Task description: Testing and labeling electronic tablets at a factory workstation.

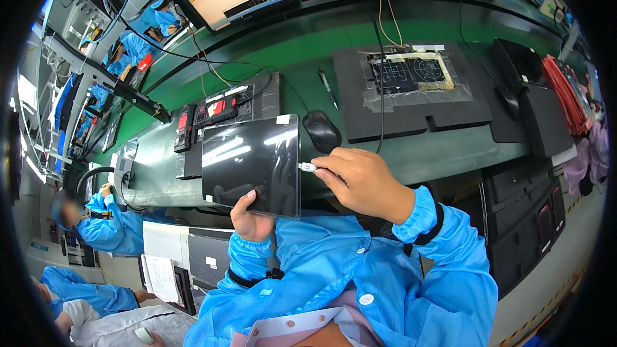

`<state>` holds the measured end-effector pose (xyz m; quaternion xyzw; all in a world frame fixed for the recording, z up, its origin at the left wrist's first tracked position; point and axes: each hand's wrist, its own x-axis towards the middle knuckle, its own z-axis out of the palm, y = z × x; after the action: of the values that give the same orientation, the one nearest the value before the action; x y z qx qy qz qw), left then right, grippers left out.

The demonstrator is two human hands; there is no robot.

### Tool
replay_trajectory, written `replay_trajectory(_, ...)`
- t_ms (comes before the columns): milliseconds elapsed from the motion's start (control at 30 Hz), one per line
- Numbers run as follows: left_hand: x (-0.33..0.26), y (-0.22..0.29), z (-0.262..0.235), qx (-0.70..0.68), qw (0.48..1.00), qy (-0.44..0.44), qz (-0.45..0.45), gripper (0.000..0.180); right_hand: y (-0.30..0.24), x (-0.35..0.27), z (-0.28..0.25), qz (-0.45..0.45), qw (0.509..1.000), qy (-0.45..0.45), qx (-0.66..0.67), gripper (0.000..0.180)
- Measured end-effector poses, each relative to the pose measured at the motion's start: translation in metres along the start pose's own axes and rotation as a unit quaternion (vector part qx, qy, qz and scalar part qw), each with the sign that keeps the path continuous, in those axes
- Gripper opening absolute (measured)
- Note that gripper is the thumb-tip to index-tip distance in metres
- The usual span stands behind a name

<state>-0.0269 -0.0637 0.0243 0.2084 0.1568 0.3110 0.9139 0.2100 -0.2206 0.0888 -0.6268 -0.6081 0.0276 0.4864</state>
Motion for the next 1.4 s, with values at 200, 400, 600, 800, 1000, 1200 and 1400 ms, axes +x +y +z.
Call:
replay_trajectory(200, -0.001, -0.002, -0.014, 0.054, 0.998, 0.005, -0.015, 0.035, 0.0, 0.001, -0.011, 0.008, 0.996, -0.084, -0.018, 0.013)
replay_trajectory(400, -0.006, -0.009, -0.012, 0.083, 0.997, 0.006, -0.01, 0.041, 0.002, -0.005, -0.01, 0.004, 0.994, -0.097, -0.039, 0.013)
replay_trajectory(600, -0.008, -0.021, -0.001, 0.062, 0.998, 0.027, 0.007, 0.04, -0.003, 0.003, 0.002, -0.104, 0.984, 0.08, -0.121, 0.02)
replay_trajectory(800, 0.003, -0.053, 0.03, 0.118, 0.988, 0.001, 0.103, 0.035, -0.001, -0.042, 0.045, 0.227, 0.905, 0.131, 0.336, 0.035)
replay_trajectory(1000, 0.008, -0.035, 0.047, 0.555, 0.798, -0.172, -0.161, 0.05, 0.022, -0.045, 0.012, 0.31, 0.673, 0.145, 0.656, 0.041)
replay_trajectory(1200, 0.029, -0.031, 0.027, 0.736, 0.612, -0.168, 0.238, 0.021, 0.083, -0.059, -0.099, 0.302, 0.748, 0.278, 0.522, 0.03)
replay_trajectory(1400, 0.045, -0.023, 0.015, 0.746, 0.593, -0.111, 0.283, 0.011, 0.179, -0.062, -0.19, 0.328, 0.783, 0.305, 0.432, 0.02)
